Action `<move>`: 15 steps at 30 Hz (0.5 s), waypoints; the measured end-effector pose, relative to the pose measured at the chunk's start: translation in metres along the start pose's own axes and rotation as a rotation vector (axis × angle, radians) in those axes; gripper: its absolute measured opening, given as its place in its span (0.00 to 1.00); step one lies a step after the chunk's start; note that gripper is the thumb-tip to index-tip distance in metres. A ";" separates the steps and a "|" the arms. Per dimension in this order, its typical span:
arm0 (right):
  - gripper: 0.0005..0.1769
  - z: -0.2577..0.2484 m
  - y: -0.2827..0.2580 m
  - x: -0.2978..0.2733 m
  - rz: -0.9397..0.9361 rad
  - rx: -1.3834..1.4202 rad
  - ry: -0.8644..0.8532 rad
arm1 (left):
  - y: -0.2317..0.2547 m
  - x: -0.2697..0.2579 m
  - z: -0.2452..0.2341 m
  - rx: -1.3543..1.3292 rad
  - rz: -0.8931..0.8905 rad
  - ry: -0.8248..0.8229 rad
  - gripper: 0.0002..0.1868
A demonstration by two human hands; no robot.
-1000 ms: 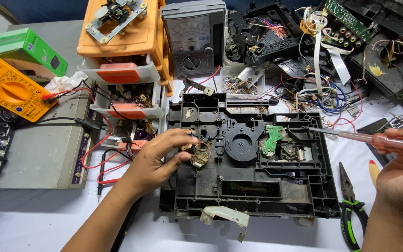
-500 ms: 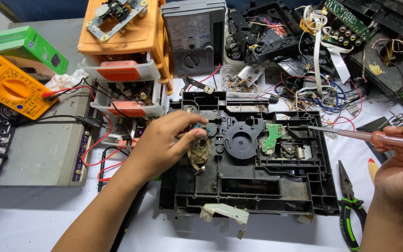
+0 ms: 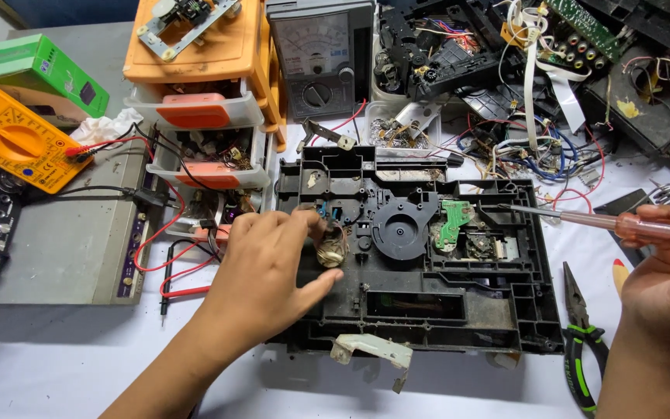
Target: The person works on a disassembled electronic device, likely a VCR, on a cluttered workbench. They use a screwdriver to manipulate internal components and wires, and also handle a black plastic casing piece.
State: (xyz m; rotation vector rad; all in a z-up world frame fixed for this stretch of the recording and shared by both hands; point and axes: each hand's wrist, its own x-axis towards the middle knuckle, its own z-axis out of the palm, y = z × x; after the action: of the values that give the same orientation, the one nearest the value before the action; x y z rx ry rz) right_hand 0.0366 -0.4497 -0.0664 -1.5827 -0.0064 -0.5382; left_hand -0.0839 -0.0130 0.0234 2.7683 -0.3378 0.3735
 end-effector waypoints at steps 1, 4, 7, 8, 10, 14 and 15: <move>0.24 0.001 -0.001 -0.001 -0.005 0.009 -0.004 | 0.000 -0.003 0.003 0.016 -0.033 -0.031 0.33; 0.24 0.002 -0.004 -0.002 -0.016 0.017 -0.004 | 0.007 -0.003 0.006 0.080 -0.022 -0.021 0.35; 0.28 0.003 -0.006 -0.003 -0.038 -0.005 -0.022 | 0.011 -0.004 0.018 0.129 -0.048 0.001 0.38; 0.28 0.003 -0.006 -0.003 -0.038 -0.005 -0.022 | 0.012 -0.004 0.018 0.129 -0.049 0.001 0.38; 0.23 0.004 -0.007 -0.004 -0.033 -0.025 -0.013 | 0.015 -0.003 0.019 0.177 -0.024 0.036 0.42; 0.24 0.004 -0.010 -0.005 -0.054 -0.022 -0.027 | 0.019 -0.004 0.018 0.223 -0.005 0.087 0.39; 0.24 0.004 -0.011 -0.005 -0.055 -0.011 -0.028 | 0.019 -0.005 0.020 0.225 0.017 0.133 0.37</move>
State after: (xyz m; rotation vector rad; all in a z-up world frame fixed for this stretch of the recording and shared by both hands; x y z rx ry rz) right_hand 0.0300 -0.4429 -0.0579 -1.6045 -0.0688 -0.5597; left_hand -0.0896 -0.0364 0.0096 2.9403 -0.3031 0.6319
